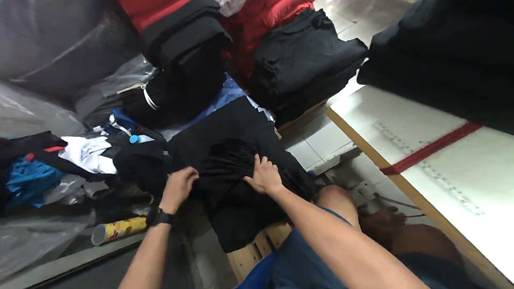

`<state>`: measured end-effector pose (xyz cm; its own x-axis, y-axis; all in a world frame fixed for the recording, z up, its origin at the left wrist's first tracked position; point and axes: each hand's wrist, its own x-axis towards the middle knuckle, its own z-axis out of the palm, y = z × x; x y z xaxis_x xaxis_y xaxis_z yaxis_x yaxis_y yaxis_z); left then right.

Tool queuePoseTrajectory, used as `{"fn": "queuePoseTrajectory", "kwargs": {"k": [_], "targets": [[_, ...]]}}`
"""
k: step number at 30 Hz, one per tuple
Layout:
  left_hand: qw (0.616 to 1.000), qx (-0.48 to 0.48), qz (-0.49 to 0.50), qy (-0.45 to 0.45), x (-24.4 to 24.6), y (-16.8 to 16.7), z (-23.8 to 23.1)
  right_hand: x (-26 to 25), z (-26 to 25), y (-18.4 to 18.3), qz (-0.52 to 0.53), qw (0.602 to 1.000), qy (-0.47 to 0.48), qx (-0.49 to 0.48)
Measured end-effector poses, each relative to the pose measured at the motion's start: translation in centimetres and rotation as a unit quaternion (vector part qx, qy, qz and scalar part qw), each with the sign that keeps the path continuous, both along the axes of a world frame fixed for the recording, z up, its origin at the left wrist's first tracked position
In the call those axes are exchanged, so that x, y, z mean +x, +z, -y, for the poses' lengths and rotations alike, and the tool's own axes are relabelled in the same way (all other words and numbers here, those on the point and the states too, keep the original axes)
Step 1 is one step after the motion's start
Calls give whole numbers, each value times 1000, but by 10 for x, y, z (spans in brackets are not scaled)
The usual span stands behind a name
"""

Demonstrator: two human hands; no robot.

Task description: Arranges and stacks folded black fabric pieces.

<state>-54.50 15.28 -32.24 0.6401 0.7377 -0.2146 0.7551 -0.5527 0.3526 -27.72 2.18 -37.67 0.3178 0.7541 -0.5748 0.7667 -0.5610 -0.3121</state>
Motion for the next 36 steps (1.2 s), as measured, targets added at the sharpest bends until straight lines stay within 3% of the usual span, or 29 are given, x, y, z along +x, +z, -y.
{"fn": "queuePoseTrajectory", "kwargs": {"k": [2,5,8,11,13,16,20,24,26,31,34,36], "targets": [[992,84,80,58,-1,-3,-3,-2,1,-1,2,1000,6,-2],[965,193,171,57,31,-4,39,0,-2,4,-5,1000,5,-9],[975,118,186,-32,47,-15,115,-1,1,1,-10,1000,0,-10],[990,-25,27,-137,39,-56,170,-1,3,-1,-9,1000,1,-6],[982,-97,-103,-127,26,-81,190,-2,5,-1,-14,1000,1,-7],[966,-137,-198,-98,9,-94,204,-1,11,0,-23,1000,-8,2],[950,-179,-221,-133,-1,-71,194,-4,12,2,-23,1000,-7,11],[972,-145,-118,-144,35,11,128,5,19,4,-52,998,1,27],[983,-102,-66,-141,56,32,87,6,26,4,-71,995,13,65],[995,-61,0,-85,92,-17,47,-19,40,1,4,992,-13,127],[998,-35,7,-59,73,-28,59,-17,25,-4,30,997,-6,68],[993,-93,-40,-64,43,-18,55,-11,17,-4,28,999,4,43]]}}
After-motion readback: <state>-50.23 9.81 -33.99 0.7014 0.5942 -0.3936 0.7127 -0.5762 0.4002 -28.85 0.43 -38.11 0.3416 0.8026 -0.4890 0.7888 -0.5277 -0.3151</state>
